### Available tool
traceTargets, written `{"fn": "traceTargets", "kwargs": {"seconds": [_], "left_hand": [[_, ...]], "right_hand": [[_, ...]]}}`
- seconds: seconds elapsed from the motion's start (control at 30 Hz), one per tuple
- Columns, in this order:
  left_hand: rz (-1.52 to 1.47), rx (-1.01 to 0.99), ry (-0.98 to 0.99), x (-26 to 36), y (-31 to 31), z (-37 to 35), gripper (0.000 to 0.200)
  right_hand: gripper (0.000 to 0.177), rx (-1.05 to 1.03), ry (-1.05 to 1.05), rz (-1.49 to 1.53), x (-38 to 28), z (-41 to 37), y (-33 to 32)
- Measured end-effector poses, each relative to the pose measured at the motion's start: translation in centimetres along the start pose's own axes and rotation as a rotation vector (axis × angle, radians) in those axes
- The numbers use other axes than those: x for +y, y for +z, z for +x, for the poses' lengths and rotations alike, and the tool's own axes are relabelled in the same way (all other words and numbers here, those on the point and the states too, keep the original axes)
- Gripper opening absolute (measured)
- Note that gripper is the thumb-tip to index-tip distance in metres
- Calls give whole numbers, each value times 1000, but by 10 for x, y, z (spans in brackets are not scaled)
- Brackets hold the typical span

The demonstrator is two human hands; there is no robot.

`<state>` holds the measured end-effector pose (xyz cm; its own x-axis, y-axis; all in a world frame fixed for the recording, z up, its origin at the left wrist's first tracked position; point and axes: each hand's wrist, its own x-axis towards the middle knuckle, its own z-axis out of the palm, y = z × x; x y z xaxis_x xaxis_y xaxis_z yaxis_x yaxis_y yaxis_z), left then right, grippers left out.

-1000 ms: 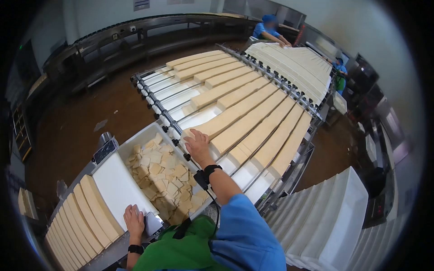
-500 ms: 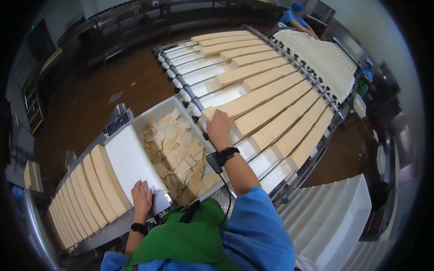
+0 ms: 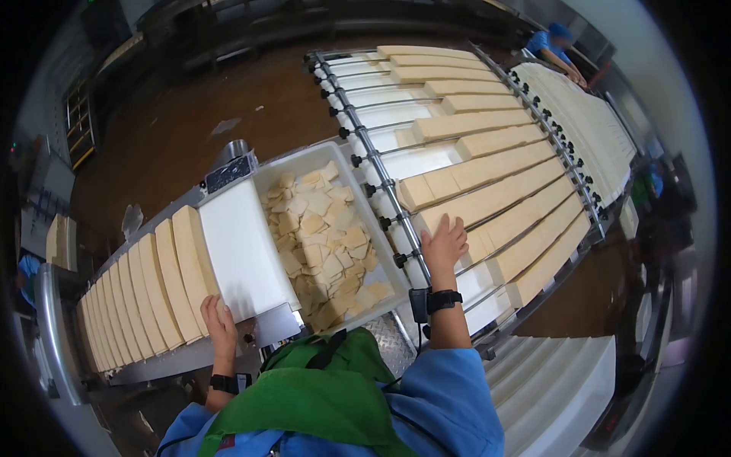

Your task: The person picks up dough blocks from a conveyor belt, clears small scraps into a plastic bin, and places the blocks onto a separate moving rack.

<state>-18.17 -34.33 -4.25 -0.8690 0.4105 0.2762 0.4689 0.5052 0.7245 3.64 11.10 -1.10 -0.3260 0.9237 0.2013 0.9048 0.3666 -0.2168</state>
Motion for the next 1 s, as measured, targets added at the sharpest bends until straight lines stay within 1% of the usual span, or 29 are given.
{"fn": "traceTargets", "kwargs": {"seconds": [0.03, 0.07, 0.1, 0.17, 0.2, 0.27, 0.3, 0.33, 0.37, 0.4, 0.43, 0.47, 0.53, 0.63, 0.67, 0.77, 0.8, 0.9, 0.93, 0.97, 1.0], "left_hand": [[199, 71, -11, -6, -2, -3, 39], [399, 143, -25, -12, -4, -5, 50], [408, 154, -41, -13, -5, -8, 50], [532, 109, -467, -14, -19, -23, 73], [484, 56, -527, -19, -23, -27, 87], [427, 72, -508, -55, -15, -45, 89], [348, 59, -504, -61, -12, -47, 91], [273, 81, -538, -47, -17, -39, 91], [203, 30, -530, -38, -28, -30, 91], [248, 44, -503, -42, -26, -30, 90], [242, 50, -511, -40, -26, -28, 88], [230, 12, -546, -34, -32, -23, 89], [202, -48, -602, -27, -40, -14, 91], [185, -104, -645, -28, -43, -9, 94], [178, -122, -655, -27, -45, -6, 95], [160, -170, -673, -26, -52, 2, 96], [153, -199, -684, -25, -52, 4, 96], [167, -236, -700, -25, -53, 11, 95], [175, -245, -702, -31, -48, 9, 96], [189, -273, -727, -33, -46, 10, 98], [174, -277, -731, -37, -43, 10, 99]], "right_hand": [[77, -7, -17, -91, 2, 2, 9], [80, -51, 9, -102, 4, 6, 16], [80, -57, -12, -97, 10, 9, 16], [80, 4, 49, -191, -15, 17, 27], [80, -15, -11, -171, -35, 14, 27], [76, 10, -222, 27, -88, 5, 22], [76, -19, -289, 53, -119, -2, 35], [73, -84, -495, 82, -149, -11, 48], [70, -140, -694, 109, -180, -22, 57], [67, -246, -758, 191, -222, -39, 56], [68, -287, -829, 179, -258, -55, 70], [69, -324, -893, 162, -291, -71, 90], [70, -374, -964, 187, -359, -102, 117], [73, -483, -1023, 225, -448, -142, 129], [70, -495, -1042, 204, -473, -152, 126], [70, -490, -1021, 226, -527, -171, 133], [70, -485, -1013, 218, -536, -175, 134], [68, -604, -942, 128, -555, -177, 120], [67, -573, -957, 118, -554, -176, 120], [66, -593, -960, 112, -552, -172, 111], [66, -516, -915, 144, -547, -170, 120]]}}
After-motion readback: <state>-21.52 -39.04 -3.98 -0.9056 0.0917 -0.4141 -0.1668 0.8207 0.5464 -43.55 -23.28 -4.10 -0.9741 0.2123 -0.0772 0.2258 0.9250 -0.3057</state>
